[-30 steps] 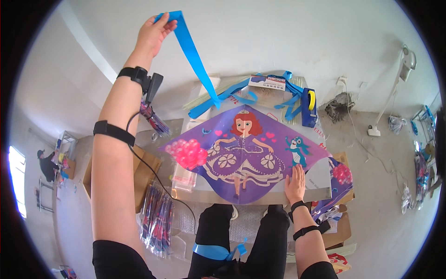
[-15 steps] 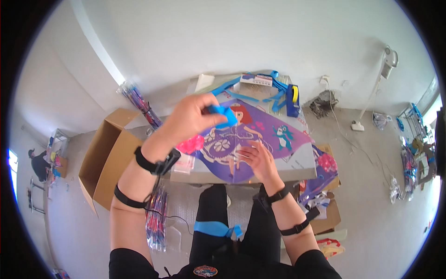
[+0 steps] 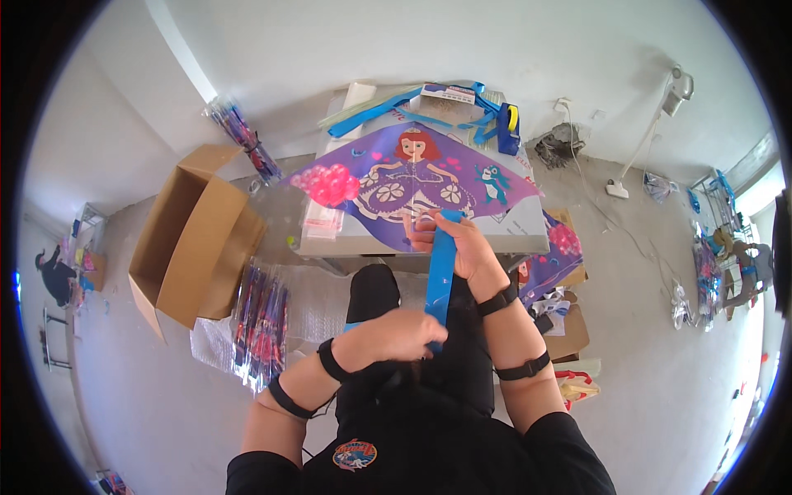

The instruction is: The person picks up a blue ribbon and tapes it to the bottom of a purple kite. They then tape more blue ribbons to the sides of the kite, fold the kite over the ribbons, and press down on the edges by hand.

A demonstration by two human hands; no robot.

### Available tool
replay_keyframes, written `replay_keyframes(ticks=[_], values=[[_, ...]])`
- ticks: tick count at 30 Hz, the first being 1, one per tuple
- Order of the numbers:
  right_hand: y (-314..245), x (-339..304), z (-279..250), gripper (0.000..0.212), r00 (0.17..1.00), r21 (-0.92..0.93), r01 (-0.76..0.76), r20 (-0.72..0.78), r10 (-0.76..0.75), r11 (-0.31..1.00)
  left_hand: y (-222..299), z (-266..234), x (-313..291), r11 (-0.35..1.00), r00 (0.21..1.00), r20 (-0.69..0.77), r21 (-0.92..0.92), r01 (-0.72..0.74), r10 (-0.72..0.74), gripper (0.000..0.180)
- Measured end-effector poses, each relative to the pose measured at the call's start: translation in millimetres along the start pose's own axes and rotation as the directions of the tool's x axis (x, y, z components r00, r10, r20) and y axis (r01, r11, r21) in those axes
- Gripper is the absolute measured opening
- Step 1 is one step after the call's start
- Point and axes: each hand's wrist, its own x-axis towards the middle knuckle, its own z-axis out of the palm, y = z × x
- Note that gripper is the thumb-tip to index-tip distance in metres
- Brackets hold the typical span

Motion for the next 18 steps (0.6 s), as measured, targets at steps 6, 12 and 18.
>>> replay_keyframes(ticks=[6,12,18], values=[[-2,-33,-9,0.022,0.981,-0.093,0.183,-0.054,-0.189,0.979,-28,44,-21,0.948,0.984,0.128,-0.307,-0.083,0.127,0.03],[1,-72,10,0.019,0.992,-0.237,0.123,0.066,-0.11,0.964,-64,5,-30,0.68,0.731,-0.462,-0.733,0.003,-0.501,0.02],[-12,-101,5,0.02,0.97,-0.331,0.239,0.046,-0.237,0.913,-131,42,-58,0.892,0.642,-0.627,-0.386,0.236,-0.441,0.026]])
